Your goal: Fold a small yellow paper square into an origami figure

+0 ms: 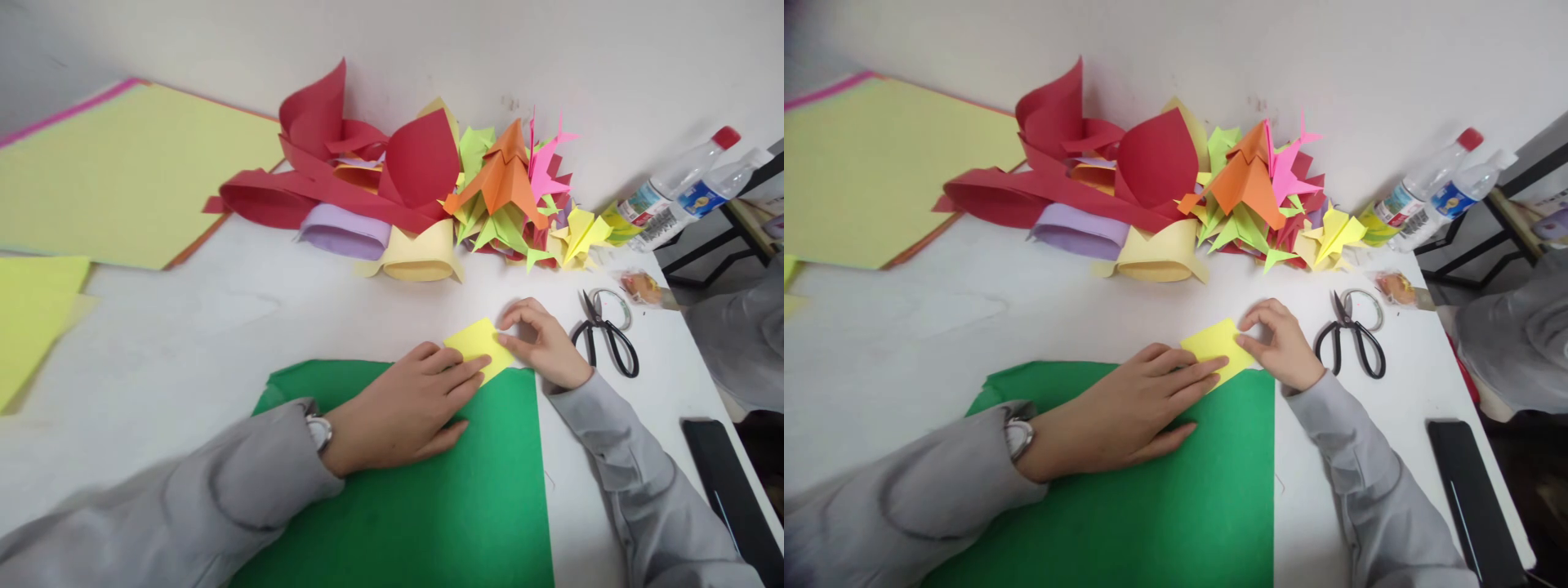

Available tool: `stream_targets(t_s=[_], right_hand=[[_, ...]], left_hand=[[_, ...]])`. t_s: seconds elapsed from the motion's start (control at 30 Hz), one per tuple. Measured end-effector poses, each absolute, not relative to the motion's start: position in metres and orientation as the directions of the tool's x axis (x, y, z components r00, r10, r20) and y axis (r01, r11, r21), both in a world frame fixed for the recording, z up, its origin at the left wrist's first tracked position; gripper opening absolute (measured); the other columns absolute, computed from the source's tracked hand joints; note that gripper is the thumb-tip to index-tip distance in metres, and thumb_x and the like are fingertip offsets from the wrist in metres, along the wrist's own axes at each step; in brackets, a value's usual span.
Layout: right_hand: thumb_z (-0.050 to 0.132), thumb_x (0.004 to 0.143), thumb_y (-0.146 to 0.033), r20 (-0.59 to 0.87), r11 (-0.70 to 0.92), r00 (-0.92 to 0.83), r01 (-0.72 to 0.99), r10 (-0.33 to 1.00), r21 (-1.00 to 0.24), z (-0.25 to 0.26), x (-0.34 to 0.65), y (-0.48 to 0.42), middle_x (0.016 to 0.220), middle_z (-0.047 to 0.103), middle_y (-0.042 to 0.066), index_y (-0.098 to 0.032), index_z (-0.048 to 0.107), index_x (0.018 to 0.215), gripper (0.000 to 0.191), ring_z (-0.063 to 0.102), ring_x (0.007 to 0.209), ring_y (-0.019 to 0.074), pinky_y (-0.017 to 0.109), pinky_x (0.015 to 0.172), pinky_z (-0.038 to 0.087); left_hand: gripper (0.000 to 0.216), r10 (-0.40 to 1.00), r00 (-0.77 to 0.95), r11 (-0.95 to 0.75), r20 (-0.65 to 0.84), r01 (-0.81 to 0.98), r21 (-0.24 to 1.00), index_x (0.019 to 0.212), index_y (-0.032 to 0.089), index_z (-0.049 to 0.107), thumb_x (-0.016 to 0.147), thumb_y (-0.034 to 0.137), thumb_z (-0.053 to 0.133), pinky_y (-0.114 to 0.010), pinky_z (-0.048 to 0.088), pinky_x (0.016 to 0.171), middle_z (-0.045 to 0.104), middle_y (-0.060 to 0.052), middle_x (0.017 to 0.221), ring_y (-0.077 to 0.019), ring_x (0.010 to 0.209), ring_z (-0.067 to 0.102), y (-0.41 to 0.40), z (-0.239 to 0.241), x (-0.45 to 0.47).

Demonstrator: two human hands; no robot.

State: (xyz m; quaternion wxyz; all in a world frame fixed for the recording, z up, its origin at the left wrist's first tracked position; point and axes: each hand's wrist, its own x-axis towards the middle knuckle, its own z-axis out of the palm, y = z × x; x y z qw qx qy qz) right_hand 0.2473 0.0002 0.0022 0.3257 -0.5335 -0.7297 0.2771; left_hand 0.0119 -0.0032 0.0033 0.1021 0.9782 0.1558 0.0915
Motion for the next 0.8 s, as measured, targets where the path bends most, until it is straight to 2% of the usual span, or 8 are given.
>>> stream_targets(t_s=[0.23,0.37,0.47,0.6,0.67,0.73,0.8], right_hand=[[0.067,0.076,-0.023,0.184,0.293,-0.232,0.664,0.955,-0.688,0.001,0.246,-0.002,0.097,0.057,0.006,-0.022,0.061,0.086,0.012,0.056,0.098,0.0216,0.042,0.093,0.041],[0.072,0.072,-0.025,0.165,0.246,-0.183,0.762,0.969,-0.599,-0.003,0.241,-0.005,0.099,0.057,0.005,-0.023,0.059,0.079,0.015,0.054,0.098,0.0232,0.045,0.093,0.039],[0.073,0.071,-0.022,0.138,0.217,-0.168,0.779,0.976,-0.588,-0.002,0.237,-0.007,0.1,0.057,0.005,-0.022,0.06,0.073,0.014,0.053,0.099,0.0234,0.046,0.093,0.038],[0.07,0.073,-0.022,0.142,0.188,-0.125,0.743,0.982,-0.642,0.002,0.233,-0.009,0.092,0.06,0.005,-0.021,0.058,0.068,0.014,0.055,0.093,0.0218,0.043,0.089,0.04],[0.07,0.073,-0.025,0.122,0.145,-0.082,0.693,0.989,-0.706,0.004,0.23,-0.01,0.083,0.06,0.003,-0.021,0.058,0.067,0.014,0.056,0.082,0.0194,0.038,0.08,0.043],[0.071,0.072,-0.032,0.041,0.048,-0.025,0.586,0.999,-0.809,0.005,0.227,-0.012,0.069,0.058,0.0,-0.02,0.057,0.066,0.019,0.052,0.064,0.0156,0.032,0.064,0.043],[0.072,0.068,-0.043,-0.058,-0.062,0.021,0.42,0.998,-0.905,0.006,0.223,-0.012,0.056,0.051,-0.004,-0.02,0.055,0.065,0.029,0.044,0.05,0.012,0.027,0.05,0.037]], left_hand=[[0.038,0.326,0.927,-0.937,0.184,0.29,0.197,0.121,0.014,0.054,0.09,0.033,0.045,-0.039,0.035,0.086,0.053,-0.01,0.135,-0.0239,0.1,0.051,-0.004,-0.001,0.012],[0.038,0.33,0.927,-0.936,0.18,0.297,0.186,0.121,0.014,0.054,0.09,0.034,0.045,-0.04,0.037,0.086,0.05,-0.011,0.138,-0.0246,0.1,0.051,-0.004,-0.002,0.011],[0.037,0.345,0.921,-0.932,0.183,0.312,0.183,0.119,0.014,0.054,0.089,0.033,0.046,-0.041,0.039,0.086,0.048,-0.013,0.138,-0.0271,0.103,0.051,-0.005,-0.001,0.011],[0.031,0.378,0.895,-0.92,0.237,0.334,0.205,0.115,0.017,0.057,0.089,0.03,0.047,-0.045,0.043,0.087,0.047,-0.015,0.137,-0.0295,0.107,0.049,-0.005,-0.001,0.011],[0.027,0.409,0.868,-0.905,0.282,0.347,0.244,0.112,0.018,0.058,0.088,0.027,0.048,-0.047,0.044,0.087,0.045,-0.015,0.138,-0.029,0.107,0.049,-0.005,-0.001,0.01],[0.026,0.465,0.813,-0.875,0.35,0.361,0.324,0.112,0.019,0.058,0.087,0.023,0.05,-0.048,0.045,0.09,0.044,-0.015,0.138,-0.0285,0.108,0.048,-0.004,-0.002,0.009],[0.031,0.584,0.687,-0.796,0.433,0.38,0.471,0.117,0.019,0.053,0.086,0.022,0.054,-0.05,0.044,0.092,0.046,-0.016,0.135,-0.029,0.112,0.046,-0.002,-0.005,0.01]])
